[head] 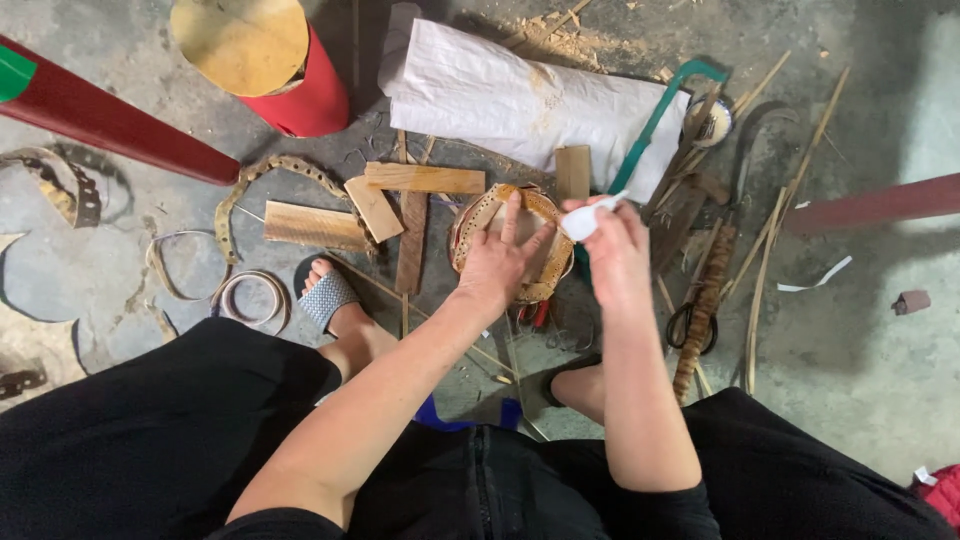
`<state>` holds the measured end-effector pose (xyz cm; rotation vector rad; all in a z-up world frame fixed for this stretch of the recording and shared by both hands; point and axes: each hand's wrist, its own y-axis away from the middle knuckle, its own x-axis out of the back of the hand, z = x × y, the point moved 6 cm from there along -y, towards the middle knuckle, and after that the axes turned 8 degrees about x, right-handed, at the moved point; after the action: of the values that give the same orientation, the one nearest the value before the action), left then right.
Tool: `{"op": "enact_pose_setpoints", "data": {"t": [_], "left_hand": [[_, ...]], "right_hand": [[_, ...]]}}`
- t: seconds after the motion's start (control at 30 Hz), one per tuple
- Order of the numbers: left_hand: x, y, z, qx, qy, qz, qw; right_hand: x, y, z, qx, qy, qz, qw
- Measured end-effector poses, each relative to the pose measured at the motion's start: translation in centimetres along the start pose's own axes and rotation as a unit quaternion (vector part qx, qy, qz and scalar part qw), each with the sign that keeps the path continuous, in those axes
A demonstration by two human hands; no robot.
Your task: The person constructs a small bamboo basket by gluing a woven strip around a wooden base, securing the edges with a hammer and nails, and applying adhesive tape to the rim.
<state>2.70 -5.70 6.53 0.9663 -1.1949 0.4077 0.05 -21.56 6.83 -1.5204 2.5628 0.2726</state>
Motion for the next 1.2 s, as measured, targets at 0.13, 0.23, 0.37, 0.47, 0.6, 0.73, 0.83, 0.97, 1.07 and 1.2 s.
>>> {"op": "enact_pose_setpoints", "data": {"t": [0.13,0.23,0.37,0.47,0.6,0.73,0.83,0.97,1.07,1.2], "left_hand": [[-0.2,-0.4,-0.1,0.009,0.027,0.022,0.999],[0.3,-0.3,-0.7,0.014,0.126,0.036,0.991],[0.1,-0.6,-1.7,0.032,0.243,0.06,0.968],[-0.6,-1.0,-3.2,0.069,0.351,0.063,0.932],[-1.0,-1.4,-6.3,0.084,0.524,0.202,0.823],[0.0,-1.1,-9.1,0.23,0.833,0.099,0.494],[2.2,-0.1,-10.5,0.21,0.888,0.103,0.395],[3.2,-0.6,-9.8,0.104,0.921,0.062,0.371],[5.0,0.2,-7.7,0.045,0.932,0.036,0.359],[6.2,0.8,-6.4,0.027,0.92,0.022,0.39]], "right_hand": [[0.2,-0.1,4.2,-0.09,-0.04,0.005,0.995],[1.6,-0.5,5.9,-0.102,-0.054,0.006,0.993],[1.4,-0.5,5.9,-0.103,-0.037,0.007,0.994],[0.8,-0.2,5.0,-0.111,-0.013,0.011,0.994],[0.2,-0.2,4.3,-0.097,0.02,-0.01,0.995],[-0.5,0.2,2.4,-0.089,0.022,0.002,0.996],[-1.6,0.3,-0.1,-0.055,0.028,0.015,0.998],[-4.3,1.5,-4.7,-0.015,0.037,-0.005,0.999],[-6.9,2.6,-7.5,0.003,0.092,-0.066,0.994],[-8.4,3.5,-8.2,0.042,0.168,-0.129,0.976]]}}
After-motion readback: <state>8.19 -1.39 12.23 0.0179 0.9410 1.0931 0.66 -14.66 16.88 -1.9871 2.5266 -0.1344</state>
